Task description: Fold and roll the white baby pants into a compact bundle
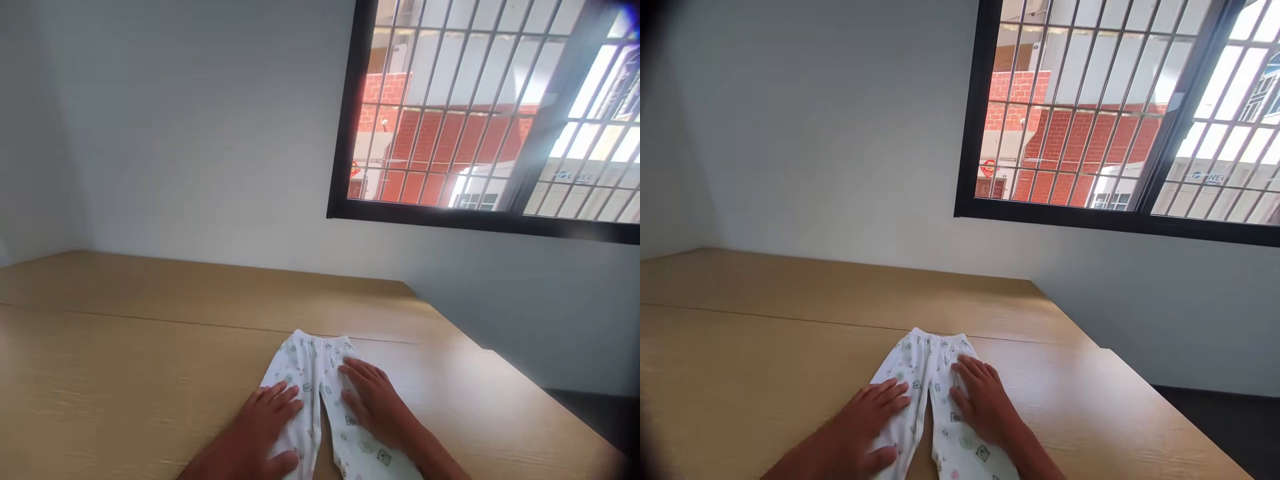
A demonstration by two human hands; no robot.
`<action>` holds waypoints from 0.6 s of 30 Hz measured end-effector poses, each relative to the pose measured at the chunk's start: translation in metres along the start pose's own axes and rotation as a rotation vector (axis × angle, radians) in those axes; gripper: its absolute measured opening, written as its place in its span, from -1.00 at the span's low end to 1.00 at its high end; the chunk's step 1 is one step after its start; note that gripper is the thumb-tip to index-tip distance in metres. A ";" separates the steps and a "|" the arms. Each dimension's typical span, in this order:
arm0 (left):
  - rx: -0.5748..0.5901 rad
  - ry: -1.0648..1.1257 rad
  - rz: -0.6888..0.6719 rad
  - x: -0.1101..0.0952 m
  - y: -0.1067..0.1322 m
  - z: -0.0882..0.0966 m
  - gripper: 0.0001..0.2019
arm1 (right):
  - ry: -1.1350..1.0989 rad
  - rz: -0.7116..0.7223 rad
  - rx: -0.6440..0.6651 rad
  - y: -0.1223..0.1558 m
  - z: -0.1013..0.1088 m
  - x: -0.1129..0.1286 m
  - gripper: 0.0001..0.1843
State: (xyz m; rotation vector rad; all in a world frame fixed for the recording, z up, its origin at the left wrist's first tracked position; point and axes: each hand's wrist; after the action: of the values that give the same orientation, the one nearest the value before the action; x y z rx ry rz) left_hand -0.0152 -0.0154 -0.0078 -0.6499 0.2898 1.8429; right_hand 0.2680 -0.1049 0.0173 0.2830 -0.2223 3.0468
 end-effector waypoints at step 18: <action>0.004 -0.094 -0.249 -0.016 -0.015 -0.026 -0.62 | 0.081 -0.215 0.032 0.018 -0.003 0.030 -0.43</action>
State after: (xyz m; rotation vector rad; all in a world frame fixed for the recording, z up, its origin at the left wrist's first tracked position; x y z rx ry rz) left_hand 0.0103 -0.0356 -0.0180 -0.5677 0.1433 1.6281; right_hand 0.2363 -0.1207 0.0176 0.1719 -0.1290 2.8437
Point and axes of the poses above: each hand's wrist, its own y-axis away from the middle knuckle, its own z-axis out of the back of the hand, x = y × z, and after that the axes turned 5 degrees about -z, right-handed
